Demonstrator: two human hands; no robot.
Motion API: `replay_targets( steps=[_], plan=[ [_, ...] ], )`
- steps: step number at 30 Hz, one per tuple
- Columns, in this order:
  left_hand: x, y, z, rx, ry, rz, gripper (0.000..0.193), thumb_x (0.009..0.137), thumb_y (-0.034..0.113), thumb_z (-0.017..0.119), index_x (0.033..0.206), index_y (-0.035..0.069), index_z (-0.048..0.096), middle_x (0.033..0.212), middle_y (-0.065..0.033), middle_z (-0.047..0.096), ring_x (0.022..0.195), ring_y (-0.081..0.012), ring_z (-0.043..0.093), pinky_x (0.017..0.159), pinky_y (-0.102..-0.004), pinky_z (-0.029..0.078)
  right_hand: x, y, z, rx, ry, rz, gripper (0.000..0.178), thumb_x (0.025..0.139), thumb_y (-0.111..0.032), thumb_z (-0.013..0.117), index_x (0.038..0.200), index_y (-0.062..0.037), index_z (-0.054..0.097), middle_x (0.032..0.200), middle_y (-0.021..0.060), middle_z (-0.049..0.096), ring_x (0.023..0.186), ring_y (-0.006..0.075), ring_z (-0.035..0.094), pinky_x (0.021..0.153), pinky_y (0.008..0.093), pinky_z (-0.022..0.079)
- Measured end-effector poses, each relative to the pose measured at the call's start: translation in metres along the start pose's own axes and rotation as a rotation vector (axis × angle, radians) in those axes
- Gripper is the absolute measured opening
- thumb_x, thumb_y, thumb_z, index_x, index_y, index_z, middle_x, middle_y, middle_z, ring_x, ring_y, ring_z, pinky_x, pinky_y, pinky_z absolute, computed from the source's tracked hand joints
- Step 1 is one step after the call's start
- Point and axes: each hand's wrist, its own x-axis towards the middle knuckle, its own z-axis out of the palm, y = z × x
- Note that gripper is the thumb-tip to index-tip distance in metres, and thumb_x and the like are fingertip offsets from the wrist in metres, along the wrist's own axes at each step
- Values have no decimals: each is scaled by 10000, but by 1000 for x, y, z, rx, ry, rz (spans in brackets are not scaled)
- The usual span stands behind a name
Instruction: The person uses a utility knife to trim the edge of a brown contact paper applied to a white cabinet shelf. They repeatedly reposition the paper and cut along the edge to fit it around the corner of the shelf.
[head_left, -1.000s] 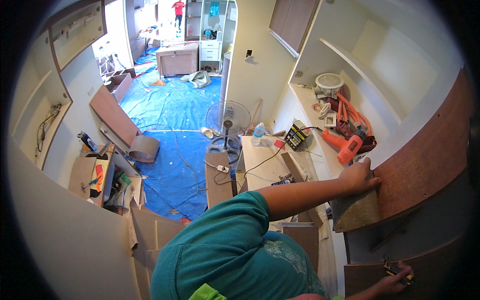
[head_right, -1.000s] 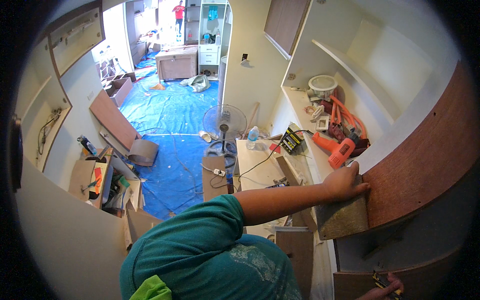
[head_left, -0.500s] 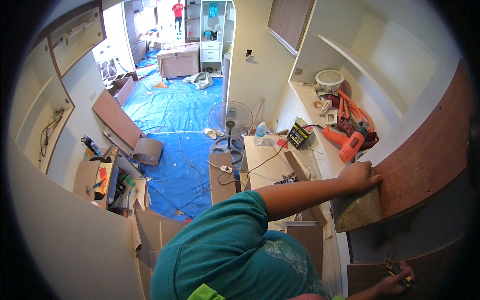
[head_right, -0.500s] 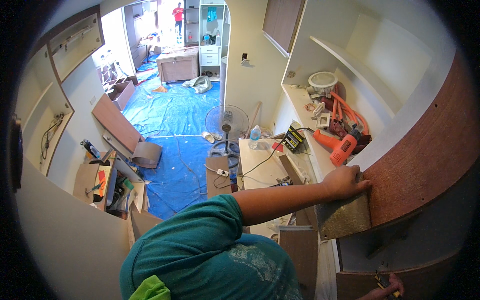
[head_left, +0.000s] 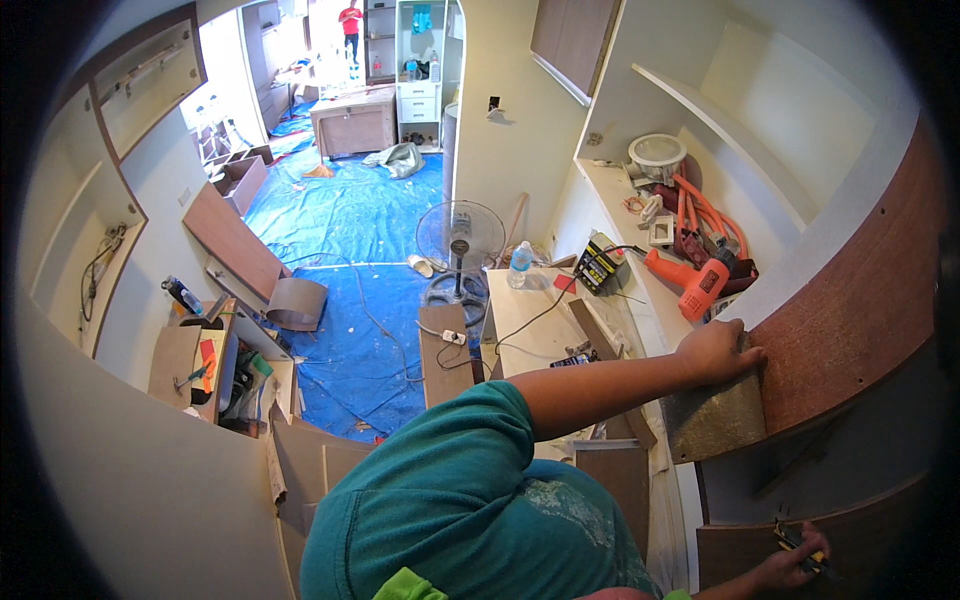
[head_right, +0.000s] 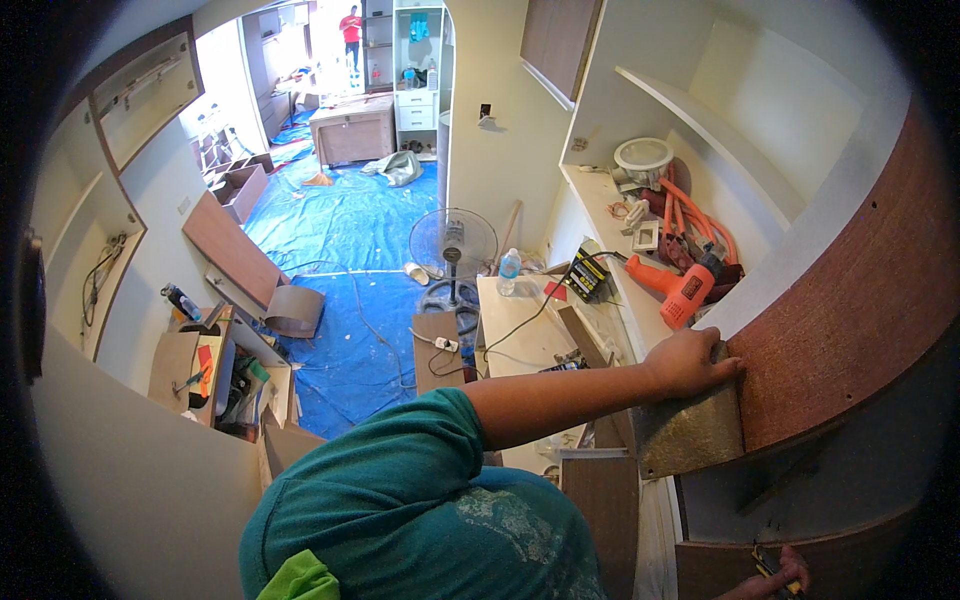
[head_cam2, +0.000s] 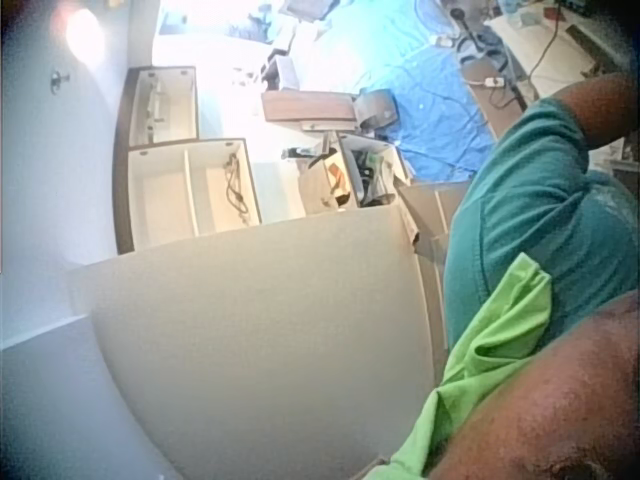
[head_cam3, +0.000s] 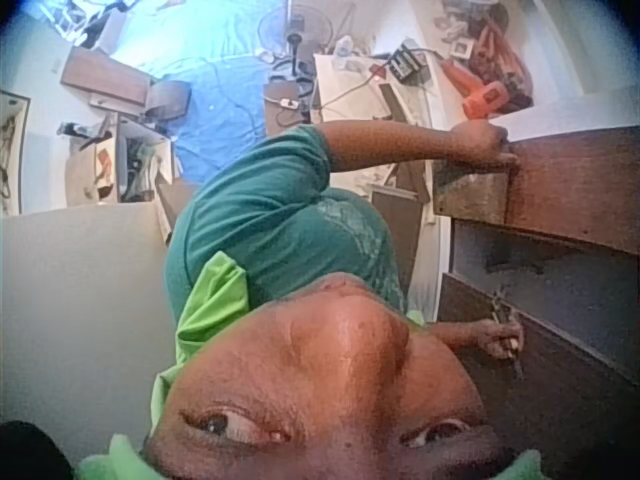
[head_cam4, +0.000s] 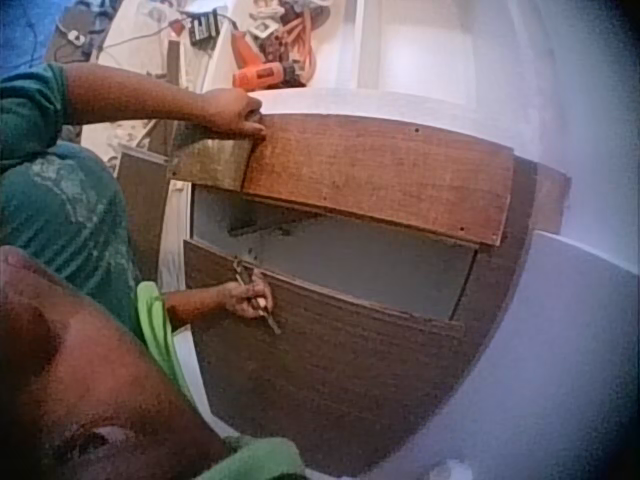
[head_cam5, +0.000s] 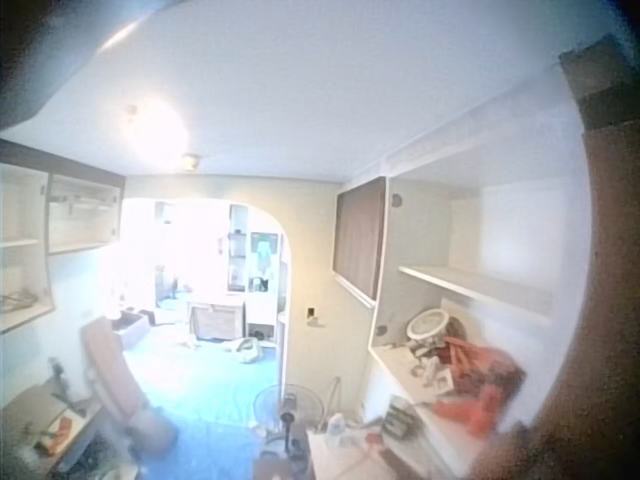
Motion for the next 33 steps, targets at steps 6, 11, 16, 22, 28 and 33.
replay_targets(
  steps=[6,11,16,22,28,33],
  plan=[
    [1,-2,1,-11,3,7,613,901,584,631,950,-28,637,874,-272,684,882,-439,686,788,-502,531,-2,8,-2,26,9,39,264,1077,-211,500,1015,39,561,920,149,635,863,244,660,820,357,556],
    [2,-4,2,-11,7,15,595,905,565,636,935,-29,634,855,-268,681,868,-435,687,774,-499,533,0,9,-3,45,-19,25,272,1075,-227,507,1026,37,551,927,155,632,862,250,656,819,354,551],
    [2,-5,2,-19,6,18,579,907,546,640,935,-32,635,851,-269,678,871,-431,687,781,-493,532,0,-1,0,12,-10,50,276,1077,-231,502,1030,38,544,927,145,616,878,249,653,840,364,554],
    [1,-4,1,-33,12,27,583,907,542,641,944,-39,636,868,-274,678,884,-429,686,789,-487,529,-2,2,-2,37,-21,59,272,1076,-229,508,1025,37,540,911,129,602,878,242,650,854,371,555],
    [0,-4,0,-39,8,30,580,905,538,645,935,-42,637,864,-272,677,871,-427,685,780,-484,528,-2,4,-4,31,-48,40,254,1074,-212,512,1010,32,541,914,142,627,860,228,649,829,351,550],
    [1,-6,1,-45,11,40,576,906,534,646,919,-42,638,838,-264,674,843,-424,685,755,-485,527,-1,-6,2,12,-18,21,247,1074,-204,511,1006,32,542,916,147,636,854,232,647,811,344,547]
  ],
)
